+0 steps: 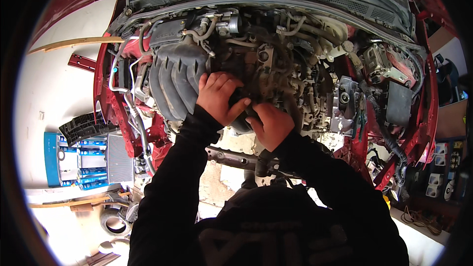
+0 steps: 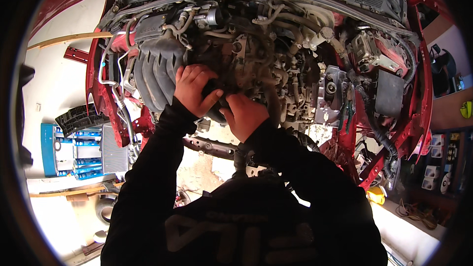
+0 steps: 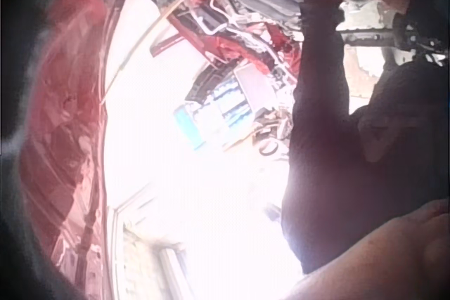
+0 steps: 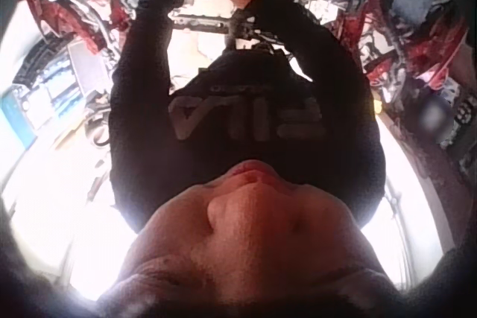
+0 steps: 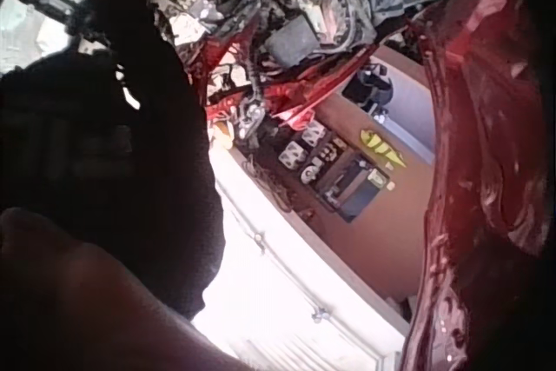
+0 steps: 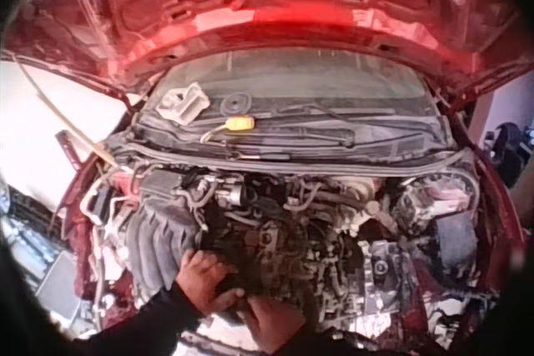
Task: The person works on a car engine with the hood open, using a ratchet and socket to tighten bolts on the engine block. They reach into the engine bay, adjust components, and retrieve tools from a nearby toolbox.
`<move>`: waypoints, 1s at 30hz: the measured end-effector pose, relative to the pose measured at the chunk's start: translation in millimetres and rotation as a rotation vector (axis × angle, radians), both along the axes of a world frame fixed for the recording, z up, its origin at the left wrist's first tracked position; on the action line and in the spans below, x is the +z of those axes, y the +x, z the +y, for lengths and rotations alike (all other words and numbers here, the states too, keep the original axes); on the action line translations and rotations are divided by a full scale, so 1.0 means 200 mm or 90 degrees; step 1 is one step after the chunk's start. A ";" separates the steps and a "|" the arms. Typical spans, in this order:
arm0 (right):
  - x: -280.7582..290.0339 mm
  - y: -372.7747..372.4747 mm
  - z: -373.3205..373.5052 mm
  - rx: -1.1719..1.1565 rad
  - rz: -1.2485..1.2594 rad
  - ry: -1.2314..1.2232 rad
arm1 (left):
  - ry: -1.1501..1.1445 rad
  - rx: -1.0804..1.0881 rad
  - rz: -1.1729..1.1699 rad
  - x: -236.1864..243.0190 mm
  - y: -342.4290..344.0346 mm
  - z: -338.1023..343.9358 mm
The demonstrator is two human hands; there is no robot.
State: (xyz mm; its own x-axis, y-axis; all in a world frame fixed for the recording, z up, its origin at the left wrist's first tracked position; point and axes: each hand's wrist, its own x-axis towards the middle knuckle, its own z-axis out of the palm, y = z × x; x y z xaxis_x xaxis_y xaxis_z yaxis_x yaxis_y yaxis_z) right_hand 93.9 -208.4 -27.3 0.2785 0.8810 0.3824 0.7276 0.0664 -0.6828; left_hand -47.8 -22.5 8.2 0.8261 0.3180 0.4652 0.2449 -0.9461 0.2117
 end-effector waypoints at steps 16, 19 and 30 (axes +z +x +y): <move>-0.39 0.54 -0.52 -0.177 0.123 -0.120 | 0.064 0.005 -0.102 -0.03 -0.02 -0.01; -0.40 0.50 -0.52 -0.196 0.198 -0.118 | 0.056 0.003 -0.105 -0.03 -0.03 -0.01; -0.46 0.56 -0.52 -0.198 0.215 -0.133 | 0.046 0.014 -0.120 -0.03 -0.05 -0.01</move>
State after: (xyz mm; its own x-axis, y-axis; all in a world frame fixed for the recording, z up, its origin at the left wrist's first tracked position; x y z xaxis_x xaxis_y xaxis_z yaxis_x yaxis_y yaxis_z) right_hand 206.9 -312.2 -119.2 0.6178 0.7848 0.0498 0.4274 -0.2819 -0.8590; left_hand -57.0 -24.3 1.2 0.7149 0.2952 0.6338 0.2285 -0.9554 0.1873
